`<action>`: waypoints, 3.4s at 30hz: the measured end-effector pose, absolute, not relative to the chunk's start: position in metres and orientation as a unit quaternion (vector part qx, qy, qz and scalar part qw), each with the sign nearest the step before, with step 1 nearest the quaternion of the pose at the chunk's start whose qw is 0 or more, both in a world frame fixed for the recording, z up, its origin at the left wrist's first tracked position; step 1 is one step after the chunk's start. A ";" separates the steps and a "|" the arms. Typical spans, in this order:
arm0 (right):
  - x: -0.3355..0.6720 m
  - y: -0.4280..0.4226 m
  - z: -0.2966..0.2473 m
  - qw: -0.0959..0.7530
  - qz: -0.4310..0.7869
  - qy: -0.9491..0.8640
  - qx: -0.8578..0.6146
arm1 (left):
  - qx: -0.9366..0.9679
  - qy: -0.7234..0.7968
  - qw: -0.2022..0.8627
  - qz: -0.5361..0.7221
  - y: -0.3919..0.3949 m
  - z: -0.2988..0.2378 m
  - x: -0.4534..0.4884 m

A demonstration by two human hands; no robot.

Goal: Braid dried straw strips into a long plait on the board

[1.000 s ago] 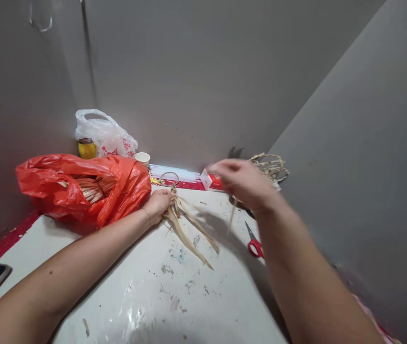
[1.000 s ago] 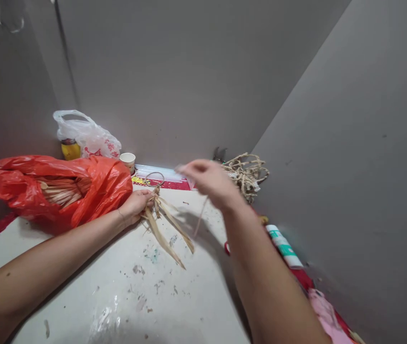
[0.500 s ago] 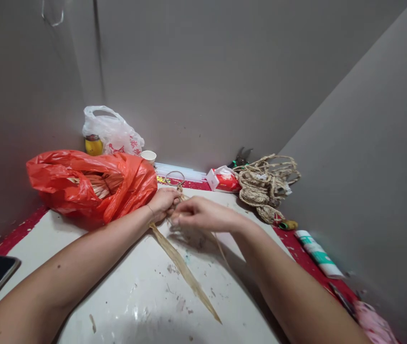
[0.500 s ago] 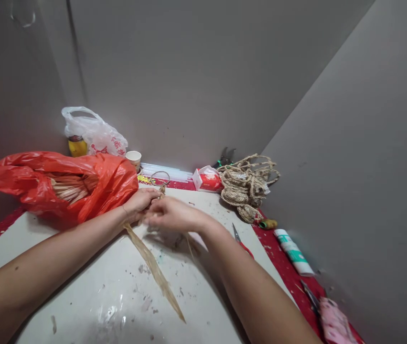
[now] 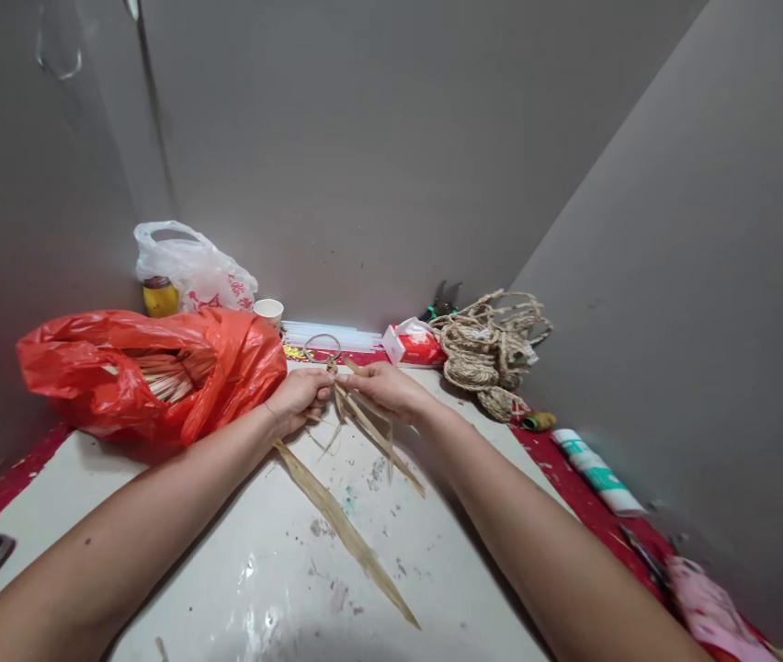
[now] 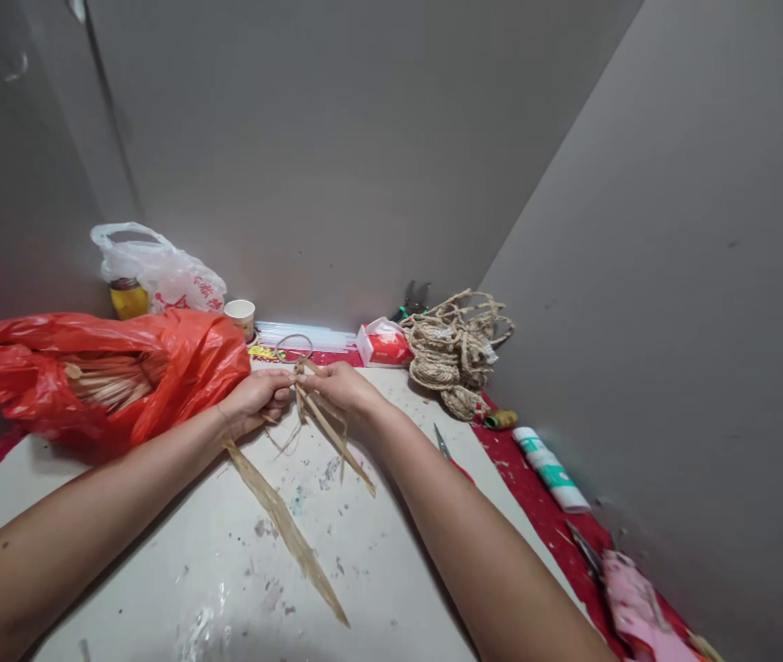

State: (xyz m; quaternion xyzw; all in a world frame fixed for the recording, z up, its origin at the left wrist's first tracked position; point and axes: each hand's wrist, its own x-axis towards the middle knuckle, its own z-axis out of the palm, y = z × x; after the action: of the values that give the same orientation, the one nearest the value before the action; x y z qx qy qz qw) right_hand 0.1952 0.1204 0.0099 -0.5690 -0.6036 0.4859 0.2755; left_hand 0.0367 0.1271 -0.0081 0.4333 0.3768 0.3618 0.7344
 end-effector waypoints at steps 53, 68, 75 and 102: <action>0.202 0.121 0.010 0.251 0.283 -0.728 -0.572 | 0.459 0.398 0.717 0.342 0.132 -0.005 0.034; 0.203 0.117 0.018 0.162 0.066 -0.819 -0.547 | 0.492 0.407 0.690 0.340 0.128 -0.004 0.038; 0.202 0.112 0.022 0.151 0.019 -0.833 -0.532 | 0.504 0.411 0.675 0.348 0.126 -0.003 0.040; 0.171 0.097 0.026 0.230 0.366 -0.677 -0.596 | 0.475 0.435 0.667 0.375 0.130 -0.004 0.039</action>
State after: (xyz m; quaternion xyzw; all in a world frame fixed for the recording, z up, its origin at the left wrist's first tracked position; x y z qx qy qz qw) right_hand 0.1707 0.0970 0.0258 -0.5960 -0.6765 0.3664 0.2298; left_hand 0.0390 0.1303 -0.0045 0.4751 0.4347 0.3746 0.6671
